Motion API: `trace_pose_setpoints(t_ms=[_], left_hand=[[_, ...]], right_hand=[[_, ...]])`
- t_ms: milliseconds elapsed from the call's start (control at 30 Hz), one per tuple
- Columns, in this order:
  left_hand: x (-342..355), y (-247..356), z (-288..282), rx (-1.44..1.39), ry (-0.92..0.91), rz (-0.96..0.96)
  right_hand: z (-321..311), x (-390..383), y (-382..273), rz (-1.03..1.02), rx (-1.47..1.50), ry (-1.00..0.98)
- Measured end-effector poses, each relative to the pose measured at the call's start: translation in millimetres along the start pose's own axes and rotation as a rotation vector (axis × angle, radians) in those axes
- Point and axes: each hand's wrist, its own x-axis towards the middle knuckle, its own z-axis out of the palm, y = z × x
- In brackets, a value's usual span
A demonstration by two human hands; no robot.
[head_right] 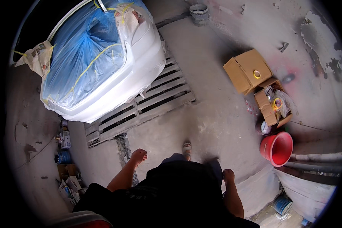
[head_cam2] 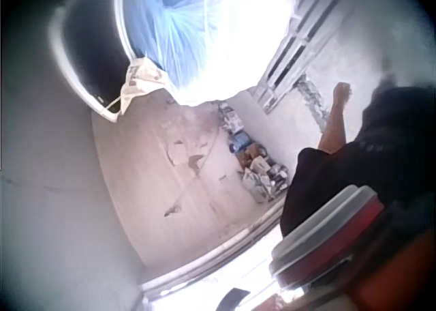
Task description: The person pours paint from a large bucket into a spray gun container and stirs it with a brush. They then walk around a white car that is partially covered with blue plastic sheeting and yellow tape, inspecting the masking and adjusting the plastic cover on the rear bumper.
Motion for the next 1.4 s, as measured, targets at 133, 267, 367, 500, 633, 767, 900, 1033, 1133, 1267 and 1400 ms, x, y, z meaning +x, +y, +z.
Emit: trace_pose_setpoints(t_ms=[133,267,367,500,633,767,900,1033,1133,1267,1400], left_hand=[[-10,42,33,-0.072,0.102,0.075],[-26,3,68,-0.056,0.144,-0.155],[-52,-51,109,-0.107,0.063,-0.439],[-113,-71,192,-0.008,0.031,-0.405],[-131,-55,257,0.299,0.005,-0.138],[-128,-51,296,0.299,0.167,0.124],[-126,-7,305,-0.287,0.319,-0.308],[-129,14,315,-0.450,0.406,-0.363],[-138,17,334,-0.464,0.380,-0.408],[-156,35,352,-0.318,0.279,-0.486],[-149,19,363,-0.366,0.306,-0.525]], right_hand=[[-17,74,17,-0.204,-0.126,-0.104],[-46,137,23,-0.501,-0.377,-0.100],[-91,188,24,-0.797,-0.747,-0.170],[-144,256,31,0.340,0.242,-0.547],[-194,281,-4,0.402,0.305,-0.475],[-210,306,-25,0.440,0.274,-0.430],[-199,314,-53,0.144,-0.002,-0.539],[-192,330,-72,-0.145,-0.257,-0.620],[-192,339,-88,-0.101,-0.240,-0.612],[-207,355,-95,-0.005,-0.170,-0.574],[-224,359,-96,0.035,-0.136,-0.549]])
